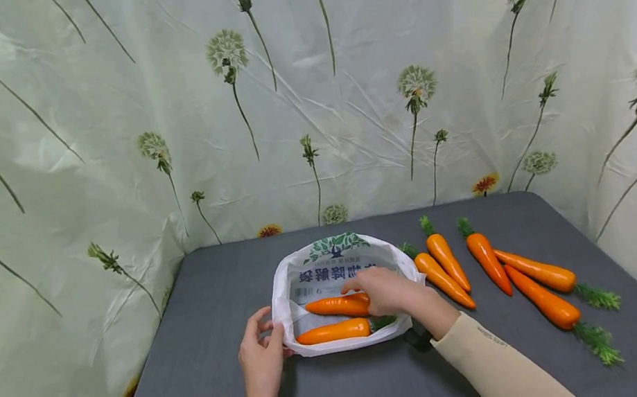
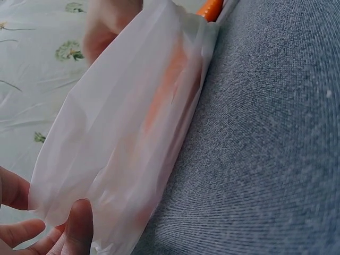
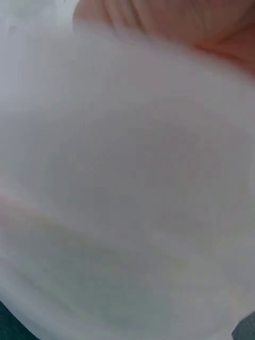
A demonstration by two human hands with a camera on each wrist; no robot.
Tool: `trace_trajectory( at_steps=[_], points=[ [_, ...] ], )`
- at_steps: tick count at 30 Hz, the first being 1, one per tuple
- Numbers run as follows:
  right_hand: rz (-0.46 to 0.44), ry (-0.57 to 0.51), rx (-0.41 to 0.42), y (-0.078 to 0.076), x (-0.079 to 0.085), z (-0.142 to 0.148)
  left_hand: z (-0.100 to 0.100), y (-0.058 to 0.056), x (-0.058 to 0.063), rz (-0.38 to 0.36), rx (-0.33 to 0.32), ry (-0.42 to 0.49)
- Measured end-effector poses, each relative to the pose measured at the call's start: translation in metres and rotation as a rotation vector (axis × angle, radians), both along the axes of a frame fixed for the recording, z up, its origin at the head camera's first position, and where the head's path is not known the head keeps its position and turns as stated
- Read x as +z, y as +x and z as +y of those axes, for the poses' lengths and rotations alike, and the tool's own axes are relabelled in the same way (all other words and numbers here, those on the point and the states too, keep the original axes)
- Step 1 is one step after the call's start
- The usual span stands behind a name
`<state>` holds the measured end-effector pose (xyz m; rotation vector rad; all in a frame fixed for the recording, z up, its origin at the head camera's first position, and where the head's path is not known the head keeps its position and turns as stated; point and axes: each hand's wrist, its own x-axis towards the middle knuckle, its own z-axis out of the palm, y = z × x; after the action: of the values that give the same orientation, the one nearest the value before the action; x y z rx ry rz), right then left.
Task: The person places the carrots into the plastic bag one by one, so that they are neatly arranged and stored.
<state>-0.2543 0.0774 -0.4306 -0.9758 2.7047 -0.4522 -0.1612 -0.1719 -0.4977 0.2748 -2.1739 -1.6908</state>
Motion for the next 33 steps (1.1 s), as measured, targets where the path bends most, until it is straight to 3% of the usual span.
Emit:
trace_trajectory(
  at_steps=[3,6,11,22,33],
  points=[
    [0.006,-0.060,-0.010,0.009,0.008,-0.003,0.000,0.000,-0.001,0.007,0.005,-0.004],
    [0.019,-0.102,0.036,0.018,0.011,-0.010,-0.001,0.000,-0.002,0.011,0.019,-0.013],
    [0.038,-0.071,0.115,0.023,0.008,-0.020,-0.001,-0.002,-0.001,0.018,0.021,-0.020],
    [0.079,0.013,0.083,0.023,-0.003,-0.017,0.000,0.001,-0.001,-0.007,0.022,-0.051],
    [0.134,0.058,0.014,0.026,0.001,-0.010,0.001,-0.001,-0.001,0.015,0.026,-0.040]
  ],
)
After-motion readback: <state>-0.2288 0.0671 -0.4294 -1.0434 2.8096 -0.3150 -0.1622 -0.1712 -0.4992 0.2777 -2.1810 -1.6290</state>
